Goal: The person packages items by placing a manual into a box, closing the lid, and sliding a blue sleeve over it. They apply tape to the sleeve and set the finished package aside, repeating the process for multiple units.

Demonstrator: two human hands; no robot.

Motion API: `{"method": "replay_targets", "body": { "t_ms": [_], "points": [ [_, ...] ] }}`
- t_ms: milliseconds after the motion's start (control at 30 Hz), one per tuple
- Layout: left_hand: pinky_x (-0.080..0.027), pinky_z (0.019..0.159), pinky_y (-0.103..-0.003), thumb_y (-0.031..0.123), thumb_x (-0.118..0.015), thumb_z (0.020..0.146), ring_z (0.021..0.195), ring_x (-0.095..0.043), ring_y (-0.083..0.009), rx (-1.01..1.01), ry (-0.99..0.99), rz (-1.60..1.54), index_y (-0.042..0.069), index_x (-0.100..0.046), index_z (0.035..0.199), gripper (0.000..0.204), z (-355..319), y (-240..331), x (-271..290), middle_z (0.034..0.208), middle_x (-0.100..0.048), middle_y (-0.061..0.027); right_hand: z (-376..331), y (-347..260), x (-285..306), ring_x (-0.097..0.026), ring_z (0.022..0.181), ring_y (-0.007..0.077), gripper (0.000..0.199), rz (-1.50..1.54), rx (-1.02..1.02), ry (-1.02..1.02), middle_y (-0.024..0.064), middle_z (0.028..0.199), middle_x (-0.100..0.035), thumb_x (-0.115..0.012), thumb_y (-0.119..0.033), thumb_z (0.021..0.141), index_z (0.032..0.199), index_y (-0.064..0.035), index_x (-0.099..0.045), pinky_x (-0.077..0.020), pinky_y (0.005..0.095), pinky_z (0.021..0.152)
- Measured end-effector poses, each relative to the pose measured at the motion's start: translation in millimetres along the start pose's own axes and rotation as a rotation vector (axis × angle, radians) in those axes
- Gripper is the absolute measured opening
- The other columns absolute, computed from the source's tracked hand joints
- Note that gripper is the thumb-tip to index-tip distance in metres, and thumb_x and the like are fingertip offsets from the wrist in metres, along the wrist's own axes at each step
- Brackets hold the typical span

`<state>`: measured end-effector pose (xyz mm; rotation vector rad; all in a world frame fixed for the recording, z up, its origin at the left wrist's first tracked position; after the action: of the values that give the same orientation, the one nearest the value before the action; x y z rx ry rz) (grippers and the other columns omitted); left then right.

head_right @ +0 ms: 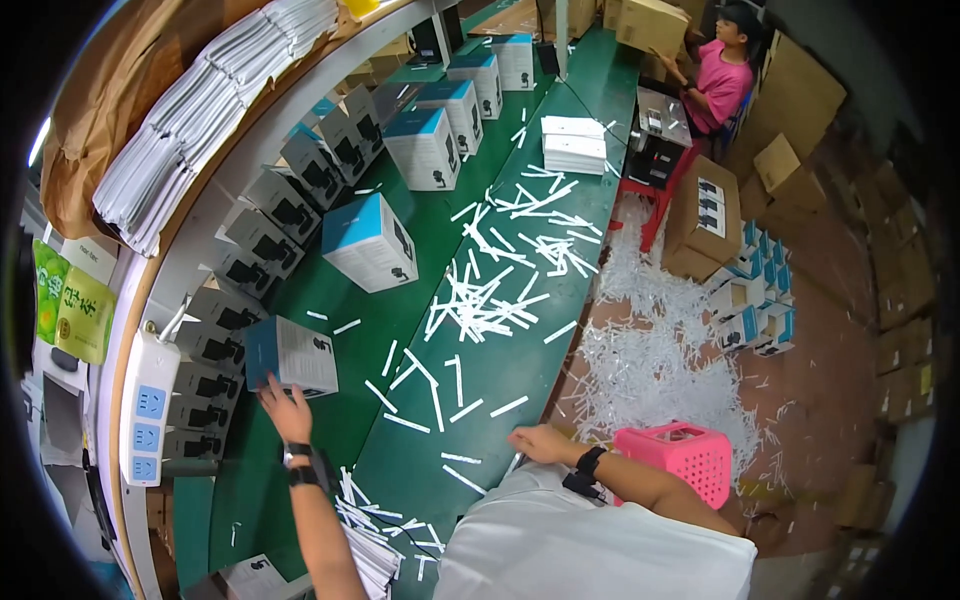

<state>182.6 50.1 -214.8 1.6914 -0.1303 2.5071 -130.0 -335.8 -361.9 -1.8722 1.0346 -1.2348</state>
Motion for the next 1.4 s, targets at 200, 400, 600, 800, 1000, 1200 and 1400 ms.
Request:
{"method": "replay_targets", "body": {
  "t_ms": [200,400,600,800,1000,1200,1400],
  "points": [
    [-0.026,0.116,-0.053,0.021,-0.059,0.095,0.140,-0.029,-0.0488,0.185,-0.125,-0.365,-0.001,-0.042,0.144,0.057,-227.9,44.1,8.1,0.150,-0.029,-0.0338,-45.4,44.1,21.2,-0.068,0.086,0.0380,0.030,-0.003,-0.151,0.249,0.0211,0.094,-0.070,-0.058,-0.029,0.092,0.105,-0.0034,-0.067,-0.0538,0.0427,0.076],
    [-0.025,0.112,-0.059,0.023,-0.058,0.093,0.139,-0.027,-0.0522,0.343,-0.149,-0.395,-0.003,-0.045,0.138,0.054,-405.3,48.0,11.3,0.149,-0.028,-0.0354,-143.6,165.0,23.8,-0.066,0.093,0.0451,0.042,-0.213,-0.611,0.283,0.0280,0.097,-0.068,-0.058,-0.038,0.084,0.099,0.0004,-0.069,-0.0517,0.0515,0.084],
    [-0.027,0.112,-0.059,0.029,-0.056,0.096,0.139,-0.029,-0.0514,0.435,-0.117,-0.149,-0.001,-0.044,0.141,0.056,-382.1,45.1,-5.5,0.151,-0.027,-0.0346,-187.6,169.6,65.5,-0.067,0.090,0.0422,0.035,-0.325,-0.627,0.261,0.0260,0.094,-0.069,-0.057,-0.032,0.083,0.093,-0.0019,-0.071,-0.0521,0.0497,0.081],
    [-0.028,0.113,-0.058,0.030,-0.054,0.098,0.137,-0.033,-0.0524,0.588,-0.004,0.076,-0.001,-0.043,0.144,0.057,-384.2,53.0,-29.2,0.150,-0.030,-0.0350,-24.3,169.1,220.0,-0.062,0.067,0.0406,0.032,-0.502,-0.156,0.600,0.0226,0.073,-0.064,-0.052,-0.026,0.095,0.076,-0.0034,-0.065,-0.0459,0.0495,0.060],
    [-0.030,0.112,-0.056,0.023,-0.063,0.087,0.127,-0.043,-0.0500,0.857,-0.087,-0.008,-0.008,-0.053,0.127,0.052,-336.9,114.9,-18.5,0.133,-0.049,-0.0341,227.8,129.5,372.3,-0.054,0.120,0.0440,0.039,-0.828,0.494,0.472,0.0287,0.129,-0.057,-0.047,-0.006,0.095,0.133,0.0016,-0.054,-0.0437,0.0454,0.102],
    [-0.024,0.114,-0.061,0.032,-0.064,0.088,0.138,-0.031,-0.0502,0.835,-0.061,-0.062,0.002,-0.049,0.139,0.061,-307.8,207.1,-46.9,0.150,-0.033,-0.0306,364.1,87.3,344.1,-0.040,0.130,0.0560,0.055,-0.841,0.341,0.227,0.0422,0.143,-0.035,-0.049,-0.007,0.092,0.146,-0.0164,-0.047,-0.0363,0.0514,0.110],
    [-0.030,0.113,-0.056,0.024,-0.064,0.088,0.136,-0.033,-0.0509,0.908,-0.001,0.098,-0.001,-0.047,0.137,0.058,-334.7,158.0,-14.1,0.147,-0.034,-0.0332,319.1,15.0,203.2,-0.040,0.130,0.0521,0.053,-0.701,0.585,0.092,0.0362,0.146,-0.036,-0.052,-0.006,0.090,0.143,-0.0130,-0.051,-0.0328,0.0529,0.111]
  ]
}}
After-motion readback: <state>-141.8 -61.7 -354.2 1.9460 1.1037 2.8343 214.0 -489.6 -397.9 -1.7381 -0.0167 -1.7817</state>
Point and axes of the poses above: each hand's wrist, its own z-axis towards the middle knuckle, its own x-axis out of the back of the hand, y = z × x, the point moved 2 cm from there along z, towards the middle knuckle
